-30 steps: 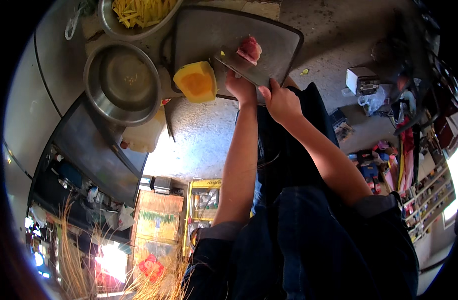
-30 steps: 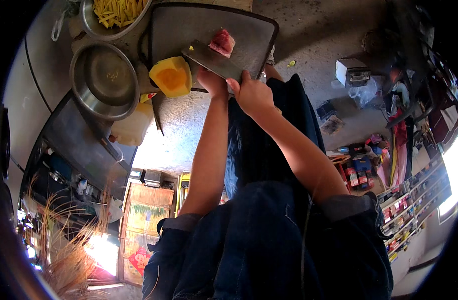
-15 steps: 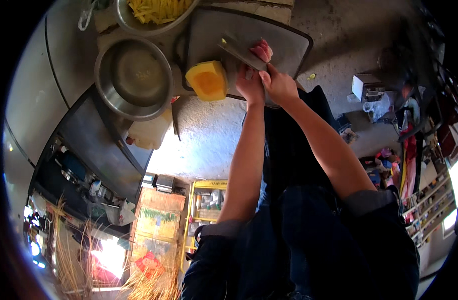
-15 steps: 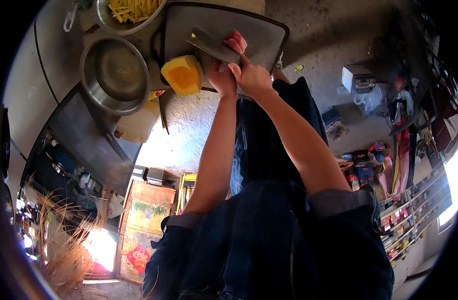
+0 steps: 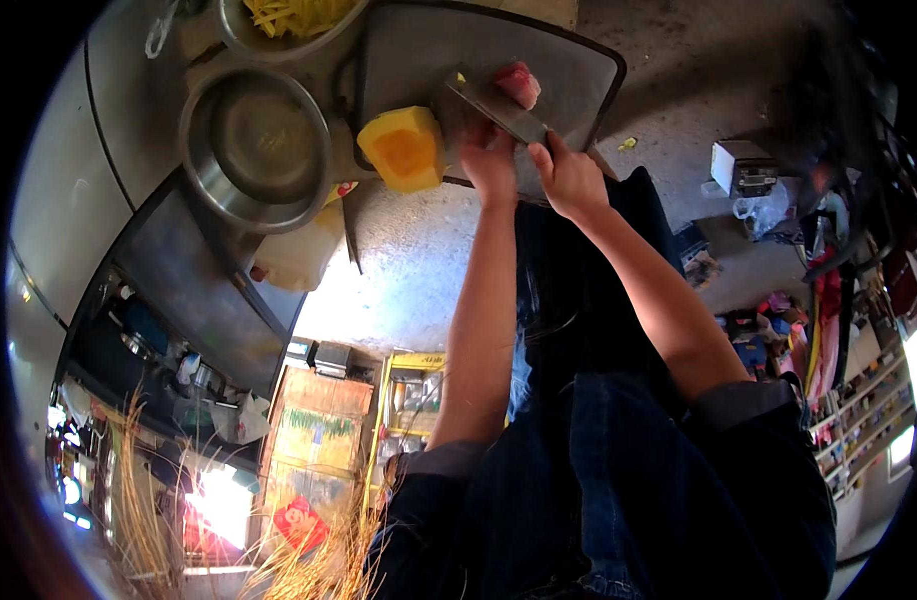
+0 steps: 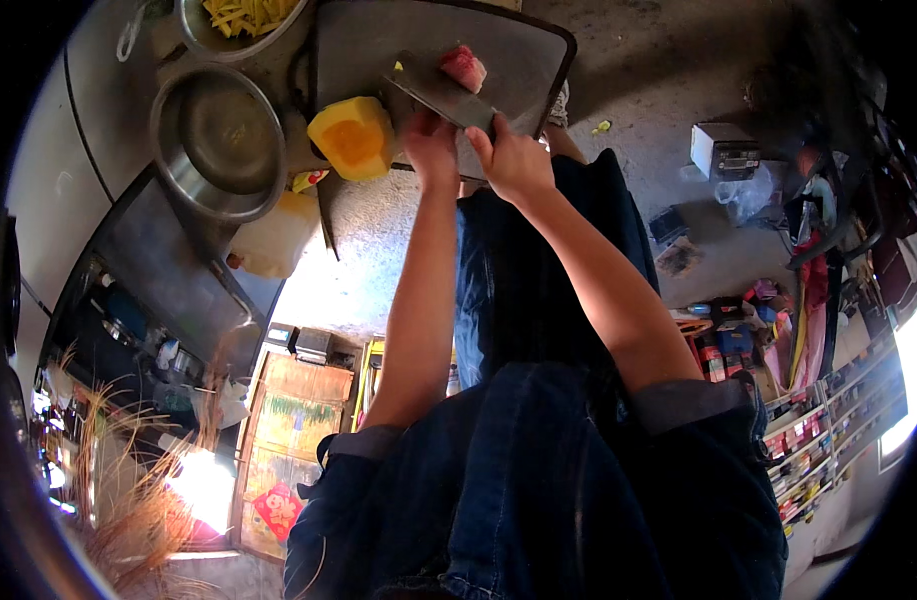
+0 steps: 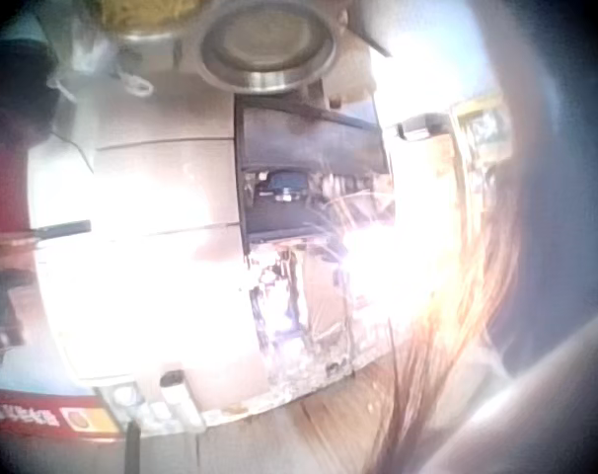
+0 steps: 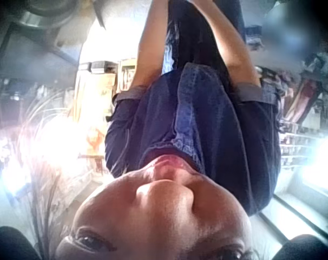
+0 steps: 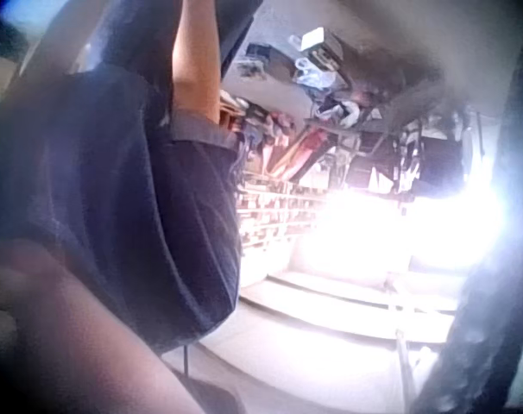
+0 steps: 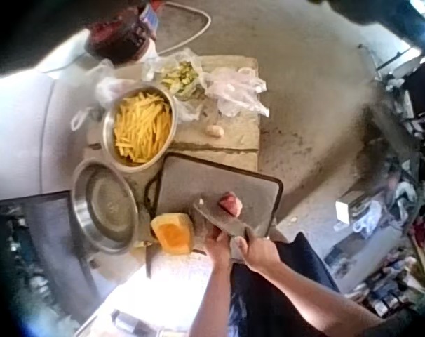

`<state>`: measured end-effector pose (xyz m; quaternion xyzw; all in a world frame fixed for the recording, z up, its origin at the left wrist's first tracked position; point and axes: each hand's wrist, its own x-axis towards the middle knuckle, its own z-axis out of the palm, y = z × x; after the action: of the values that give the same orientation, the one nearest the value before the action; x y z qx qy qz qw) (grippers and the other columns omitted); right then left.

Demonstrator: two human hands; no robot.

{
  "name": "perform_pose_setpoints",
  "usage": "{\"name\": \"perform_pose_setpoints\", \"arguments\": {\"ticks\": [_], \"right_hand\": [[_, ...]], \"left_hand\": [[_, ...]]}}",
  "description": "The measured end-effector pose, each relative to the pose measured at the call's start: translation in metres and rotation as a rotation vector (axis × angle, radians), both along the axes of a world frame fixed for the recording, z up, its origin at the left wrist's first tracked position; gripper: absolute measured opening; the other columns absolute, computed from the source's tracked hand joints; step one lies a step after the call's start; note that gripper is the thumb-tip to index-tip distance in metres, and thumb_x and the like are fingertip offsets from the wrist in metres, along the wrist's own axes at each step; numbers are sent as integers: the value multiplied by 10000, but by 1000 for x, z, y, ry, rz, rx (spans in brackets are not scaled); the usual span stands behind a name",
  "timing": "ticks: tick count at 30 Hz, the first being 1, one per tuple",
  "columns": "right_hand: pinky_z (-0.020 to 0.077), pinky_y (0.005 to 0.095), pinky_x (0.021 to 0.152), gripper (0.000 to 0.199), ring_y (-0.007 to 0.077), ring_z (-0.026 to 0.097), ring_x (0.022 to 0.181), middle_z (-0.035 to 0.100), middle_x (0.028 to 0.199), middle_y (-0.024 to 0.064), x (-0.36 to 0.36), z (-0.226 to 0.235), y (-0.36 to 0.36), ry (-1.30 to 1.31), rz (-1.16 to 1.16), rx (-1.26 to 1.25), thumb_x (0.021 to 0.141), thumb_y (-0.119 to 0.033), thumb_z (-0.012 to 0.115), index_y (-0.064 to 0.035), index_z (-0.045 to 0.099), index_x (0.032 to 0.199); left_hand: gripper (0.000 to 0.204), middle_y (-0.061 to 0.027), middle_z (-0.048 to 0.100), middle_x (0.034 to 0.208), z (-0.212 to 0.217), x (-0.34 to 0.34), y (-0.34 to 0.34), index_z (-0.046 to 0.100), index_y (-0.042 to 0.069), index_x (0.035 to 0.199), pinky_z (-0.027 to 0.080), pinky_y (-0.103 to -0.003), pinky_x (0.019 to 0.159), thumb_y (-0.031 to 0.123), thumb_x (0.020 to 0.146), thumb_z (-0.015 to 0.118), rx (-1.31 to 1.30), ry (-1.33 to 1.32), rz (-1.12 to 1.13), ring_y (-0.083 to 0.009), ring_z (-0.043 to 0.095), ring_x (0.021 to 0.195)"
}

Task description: The person washes a piece of raw meat in an outdoor sink, then moves to a cutting board to slice the meat into thin strips using a cleaver. The person also chops a green onion and places the prepared ingredients into a metal bowl.

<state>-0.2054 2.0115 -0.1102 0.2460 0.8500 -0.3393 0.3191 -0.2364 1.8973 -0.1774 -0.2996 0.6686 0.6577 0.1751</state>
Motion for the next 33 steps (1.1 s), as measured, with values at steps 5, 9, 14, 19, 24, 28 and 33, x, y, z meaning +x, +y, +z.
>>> {"name": "perform_pose_setpoints", "arguments": {"ticks": [5, 9, 14, 19, 24, 28, 33], "right_hand": [[501, 512, 715, 654, 439, 634, 794, 655, 804, 250, 5, -3, 8, 91, 15, -10, 959, -579, 279, -25, 533, 1193], [498, 506, 698, 611, 433, 633, 769, 653, 797, 249, 11, 29, 18, 148, -14, -63, 976, -526, 294, -16, 533, 1214], [499, 502, 678, 558, 417, 637, 738, 648, 761, 245, 34, 69, 22, 1, 62, -55, 985, -471, 329, -12, 524, 1235], [502, 494, 659, 565, 409, 640, 717, 648, 735, 233, 32, 75, 26, -57, 80, -59, 988, -470, 326, -9, 497, 1266], [505, 499, 639, 568, 407, 644, 712, 652, 734, 227, 32, 70, 21, -101, 98, -8, 982, -483, 333, -22, 491, 1274], [506, 511, 623, 564, 417, 644, 714, 654, 735, 227, 31, 62, 16, -106, 122, 56, 977, -489, 344, -30, 500, 1265], [507, 523, 635, 556, 431, 640, 727, 653, 742, 230, 31, 52, 6, -72, 58, 51, 968, -505, 354, -46, 518, 1237]], "left_hand": [[313, -97, 674, 1032, 26, 2, 19, 627, -31, 1124, 462, -308, 861, 85, 835, 657, -12, -45, 113, -177, 601, 963], [324, -119, 679, 978, 20, -8, 13, 624, -31, 1117, 467, -312, 817, 134, 839, 655, -220, 97, -21, -169, 598, 915], [283, -124, 681, 918, -1, 0, 2, 634, -21, 1017, 471, -318, 775, 194, 836, 656, -347, -3, -76, -174, 604, 852], [281, -89, 685, 934, 4, -1, 5, 633, -15, 1032, 473, -305, 770, 166, 820, 672, -216, 75, -7, -156, 599, 861], [265, -77, 684, 913, 16, -7, 10, 643, -16, 998, 473, -294, 762, 139, 790, 700, -246, 96, -12, -149, 594, 833], [274, -86, 687, 890, 17, -7, 13, 657, -26, 982, 473, -291, 754, 148, 778, 714, -212, 94, 54, -143, 594, 813], [208, -47, 671, 946, 19, -6, 17, 662, -26, 983, 478, -276, 735, 97, 815, 672, -243, 82, 12, -115, 573, 823]]}}
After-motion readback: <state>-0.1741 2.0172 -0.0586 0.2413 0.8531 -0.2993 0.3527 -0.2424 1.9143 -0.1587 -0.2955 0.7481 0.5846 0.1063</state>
